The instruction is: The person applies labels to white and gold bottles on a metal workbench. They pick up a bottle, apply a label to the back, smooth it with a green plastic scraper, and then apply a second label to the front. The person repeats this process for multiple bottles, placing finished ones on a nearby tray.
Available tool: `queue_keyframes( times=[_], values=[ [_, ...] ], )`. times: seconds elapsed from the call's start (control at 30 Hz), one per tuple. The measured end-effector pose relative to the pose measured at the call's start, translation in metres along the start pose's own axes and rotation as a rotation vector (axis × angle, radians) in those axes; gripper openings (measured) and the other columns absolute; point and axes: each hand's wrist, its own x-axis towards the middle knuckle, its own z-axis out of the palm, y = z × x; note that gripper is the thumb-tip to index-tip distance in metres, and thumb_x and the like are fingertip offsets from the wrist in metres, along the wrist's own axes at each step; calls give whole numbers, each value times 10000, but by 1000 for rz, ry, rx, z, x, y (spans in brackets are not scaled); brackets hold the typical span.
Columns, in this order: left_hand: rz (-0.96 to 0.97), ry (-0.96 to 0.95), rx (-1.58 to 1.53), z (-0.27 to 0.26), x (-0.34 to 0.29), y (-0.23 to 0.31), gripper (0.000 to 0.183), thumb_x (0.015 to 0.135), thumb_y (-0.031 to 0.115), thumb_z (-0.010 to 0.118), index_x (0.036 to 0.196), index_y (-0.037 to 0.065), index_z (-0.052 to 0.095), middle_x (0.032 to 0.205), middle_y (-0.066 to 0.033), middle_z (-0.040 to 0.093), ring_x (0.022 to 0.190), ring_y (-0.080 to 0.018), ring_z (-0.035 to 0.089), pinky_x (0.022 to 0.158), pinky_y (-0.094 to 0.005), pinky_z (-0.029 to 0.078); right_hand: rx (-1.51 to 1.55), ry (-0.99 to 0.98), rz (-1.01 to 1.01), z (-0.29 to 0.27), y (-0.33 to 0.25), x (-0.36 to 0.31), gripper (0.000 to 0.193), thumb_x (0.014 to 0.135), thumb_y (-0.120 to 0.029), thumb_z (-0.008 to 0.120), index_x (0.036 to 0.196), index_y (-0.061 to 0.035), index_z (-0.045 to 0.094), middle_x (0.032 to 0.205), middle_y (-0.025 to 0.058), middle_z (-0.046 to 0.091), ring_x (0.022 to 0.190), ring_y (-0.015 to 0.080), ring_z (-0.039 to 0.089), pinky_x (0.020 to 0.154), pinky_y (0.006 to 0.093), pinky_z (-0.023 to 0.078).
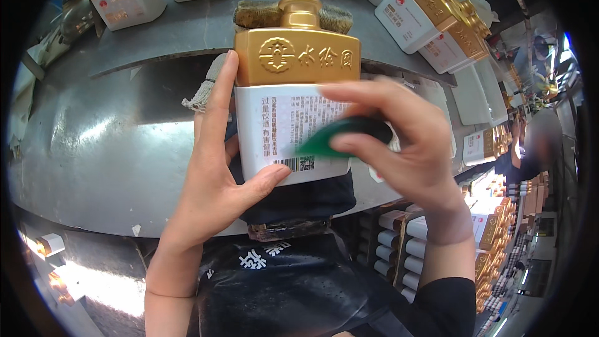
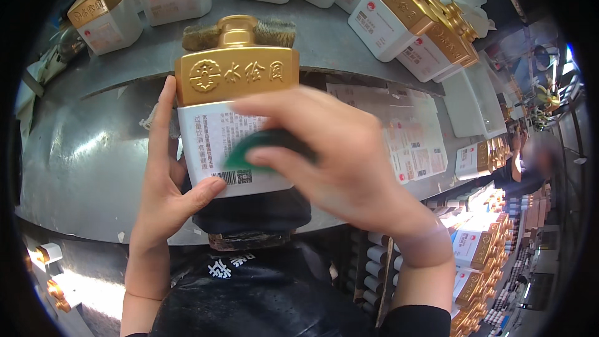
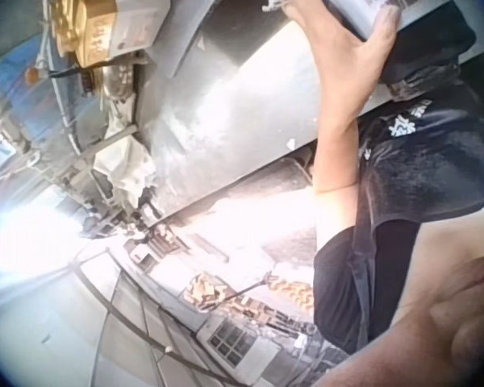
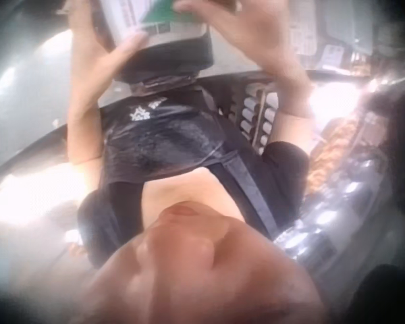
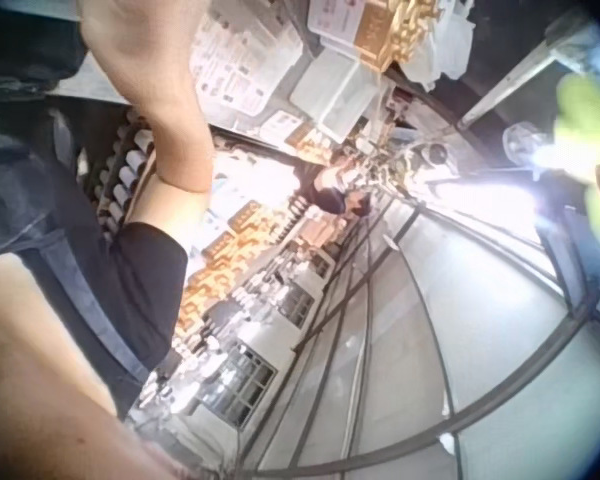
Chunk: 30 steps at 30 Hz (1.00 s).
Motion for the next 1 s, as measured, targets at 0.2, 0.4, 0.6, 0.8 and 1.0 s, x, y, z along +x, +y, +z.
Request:
queue_keyframes(
  times=[0.2,0.4,0.6,0.8,1.0],
  values=[
    [97,53,-159,-10,-12,-4,740,916,280,646,1513,58,268,1556,-126,255,1363,-286,349,1096,-461,375,-582,191,-625,10,3,29,256,756,-48,754,1009,-44,720,943,23,716,791,116,661,694,224,523],
    [70,178,-44,-22,-15,-5,543,1016,327,451,1458,21,371,1496,-138,384,1347,-265,405,1052,-405,418,-461,72,-529,21,1,4,181,736,-3,738,909,-48,715,790,43,700,704,118,658,603,262,533],
    [51,201,-56,-20,-14,-7,478,1030,274,415,1423,2,419,1464,-153,423,1331,-271,433,1048,-403,428,-543,121,-669,20,-2,-26,166,725,-12,723,886,-43,698,799,47,666,670,157,637,587,270,523],
    [3,272,19,-14,-16,-4,473,1034,273,401,1408,-16,433,1445,-159,443,1326,-271,442,1050,-402,426,-501,120,-479,-21,18,9,179,763,20,732,932,-33,709,813,52,681,694,159,646,626,254,526],
    [-12,252,-21,-9,-13,-6,474,1035,271,400,1401,-29,436,1423,-167,465,1312,-267,459,1054,-405,423,-310,-177,-490,-12,-9,-67,217,747,-72,702,964,-54,712,791,34,682,683,152,618,640,269,506]
  ],
)
